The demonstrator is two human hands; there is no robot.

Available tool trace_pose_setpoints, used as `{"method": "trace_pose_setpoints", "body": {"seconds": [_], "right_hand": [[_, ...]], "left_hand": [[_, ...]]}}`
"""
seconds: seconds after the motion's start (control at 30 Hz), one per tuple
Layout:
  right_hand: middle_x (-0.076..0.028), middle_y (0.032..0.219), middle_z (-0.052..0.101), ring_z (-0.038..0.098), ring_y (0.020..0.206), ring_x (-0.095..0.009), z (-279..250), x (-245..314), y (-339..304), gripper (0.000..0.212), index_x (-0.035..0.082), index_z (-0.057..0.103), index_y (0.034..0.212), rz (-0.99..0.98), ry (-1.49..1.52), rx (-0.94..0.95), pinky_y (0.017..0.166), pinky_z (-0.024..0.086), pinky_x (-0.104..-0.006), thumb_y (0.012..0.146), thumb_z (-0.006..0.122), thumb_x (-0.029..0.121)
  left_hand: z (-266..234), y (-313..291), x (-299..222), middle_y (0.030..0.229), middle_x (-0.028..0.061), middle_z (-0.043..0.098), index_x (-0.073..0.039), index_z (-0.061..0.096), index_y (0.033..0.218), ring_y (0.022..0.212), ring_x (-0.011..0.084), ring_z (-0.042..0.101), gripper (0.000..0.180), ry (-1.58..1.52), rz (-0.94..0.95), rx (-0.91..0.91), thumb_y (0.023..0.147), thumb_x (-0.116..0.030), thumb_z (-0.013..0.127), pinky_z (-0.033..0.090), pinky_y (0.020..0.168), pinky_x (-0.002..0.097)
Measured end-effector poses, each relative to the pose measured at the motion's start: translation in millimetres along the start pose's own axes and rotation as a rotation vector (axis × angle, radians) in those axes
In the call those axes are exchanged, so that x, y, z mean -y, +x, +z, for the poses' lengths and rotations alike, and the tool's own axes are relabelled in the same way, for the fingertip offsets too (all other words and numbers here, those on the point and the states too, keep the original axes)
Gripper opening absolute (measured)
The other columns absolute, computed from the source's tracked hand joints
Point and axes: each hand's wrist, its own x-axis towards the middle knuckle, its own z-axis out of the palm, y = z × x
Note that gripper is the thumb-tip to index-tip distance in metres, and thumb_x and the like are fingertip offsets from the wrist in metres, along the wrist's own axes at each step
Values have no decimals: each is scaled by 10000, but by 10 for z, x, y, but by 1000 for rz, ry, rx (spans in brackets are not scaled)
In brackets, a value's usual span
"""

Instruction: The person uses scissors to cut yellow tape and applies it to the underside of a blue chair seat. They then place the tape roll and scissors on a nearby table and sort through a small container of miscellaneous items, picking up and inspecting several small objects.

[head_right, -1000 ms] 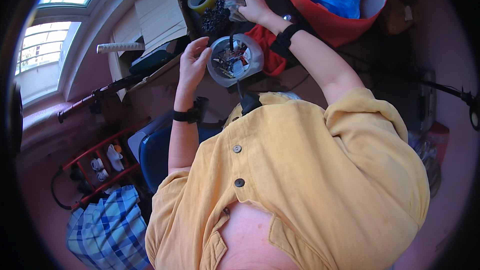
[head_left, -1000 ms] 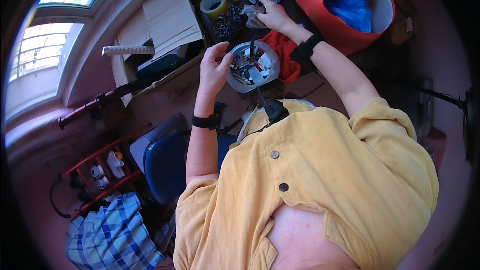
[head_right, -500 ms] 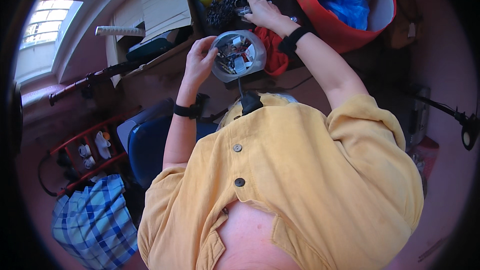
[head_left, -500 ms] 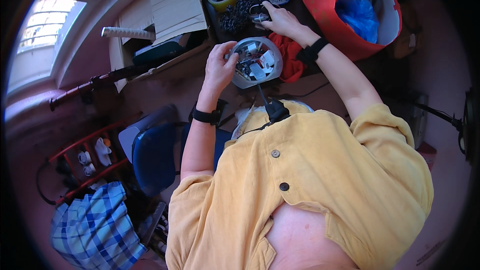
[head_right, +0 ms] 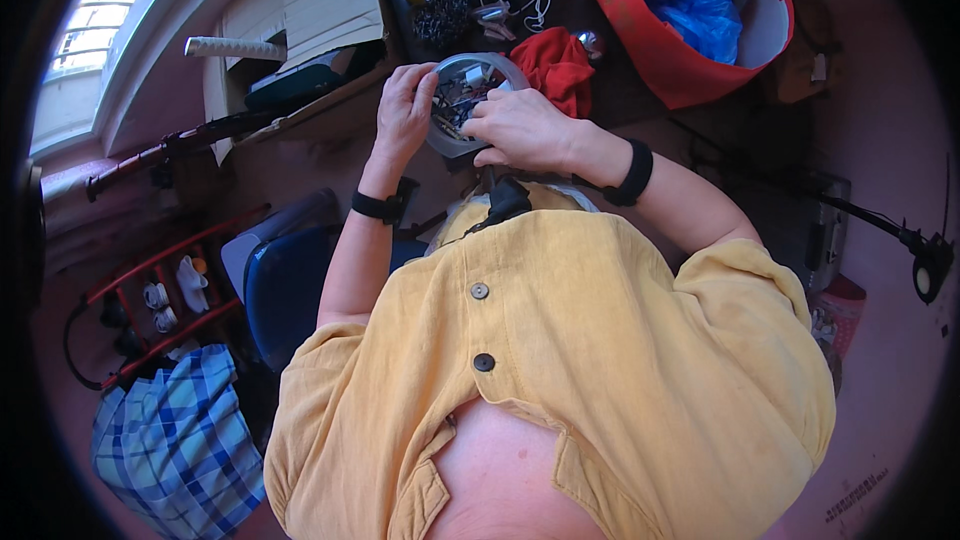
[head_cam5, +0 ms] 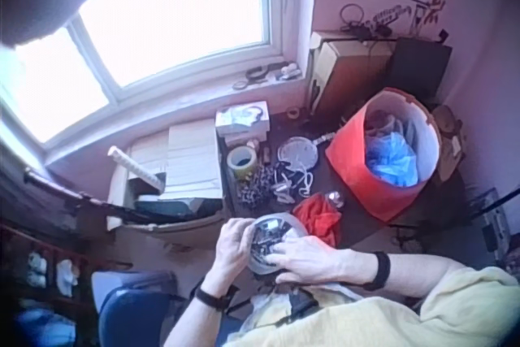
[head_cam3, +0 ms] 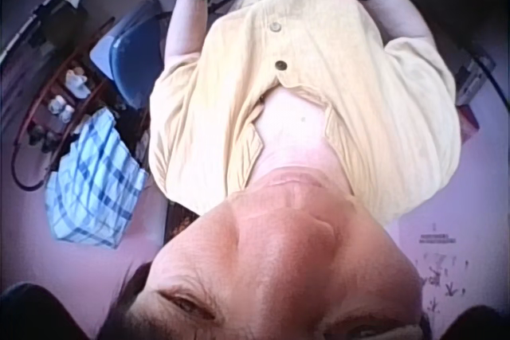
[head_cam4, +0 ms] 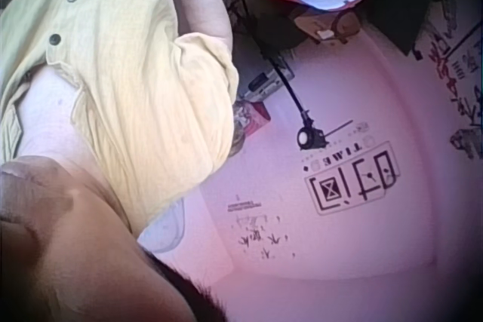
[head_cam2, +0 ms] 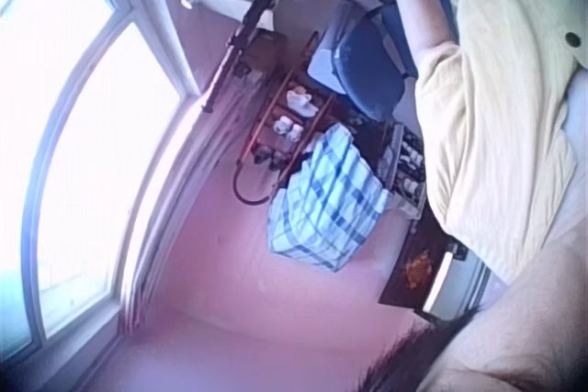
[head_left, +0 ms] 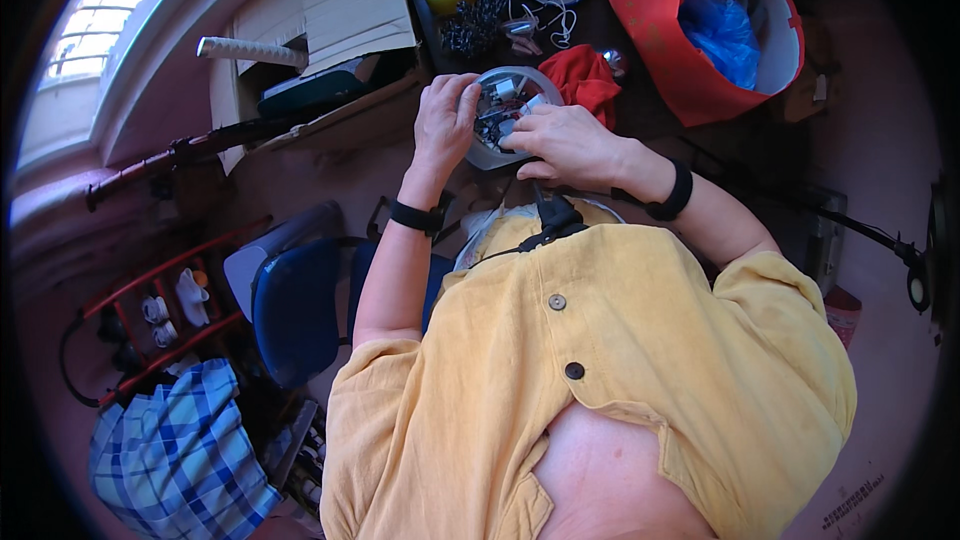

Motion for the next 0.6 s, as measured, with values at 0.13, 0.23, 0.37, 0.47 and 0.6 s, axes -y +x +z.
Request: {"method": "trace_pose_setpoints", "body": {"seconds": [0.13, 0.23, 0.37, 0.47, 0.6], "right_hand": [[-106, 931, 714, 670, 964, -289, 0, -105, 48, 262, 119, 729, 1038, 26, -9, 21, 801, 555, -423, 842, 748, 292], [-111, 898, 712, 687, 911, -300, 9, -142, 50, 218, 128, 733, 1019, 10, 28, -40, 762, 563, -432, 845, 745, 260], [-122, 913, 716, 694, 917, -306, -20, -145, 36, 217, 123, 728, 1041, 15, 55, -60, 762, 561, -438, 860, 736, 242], [-131, 904, 719, 701, 903, -311, -98, -120, 49, 225, 121, 724, 1047, 75, 60, 0, 749, 558, -437, 891, 703, 283], [-138, 872, 724, 706, 872, -320, -194, -10, 131, 303, 133, 724, 1054, 116, -45, 165, 734, 551, -439, 926, 639, 395]], "left_hand": [[0, -2, -21, 1081, 105, 636, -64, 701, 1125, 1032, 278, 590, 260, 32, -24, 11, 1021, -265, 572, 492, 871, 366], [-3, -4, -32, 1084, 93, 637, -82, 707, 1119, 1036, 276, 589, 259, 23, -22, -10, 1017, -277, 571, 498, 868, 369], [3, -1, -34, 1089, 79, 637, -105, 716, 1112, 1041, 271, 586, 256, 16, -67, -5, 1013, -289, 568, 505, 861, 373], [12, -16, -32, 1077, 91, 632, -74, 706, 1131, 1040, 258, 583, 265, 33, -67, 7, 1025, -273, 566, 490, 868, 351], [26, -12, -15, 1097, 67, 632, -118, 718, 1109, 1050, 264, 581, 259, 42, -63, -8, 1014, -303, 563, 509, 849, 378]]}}
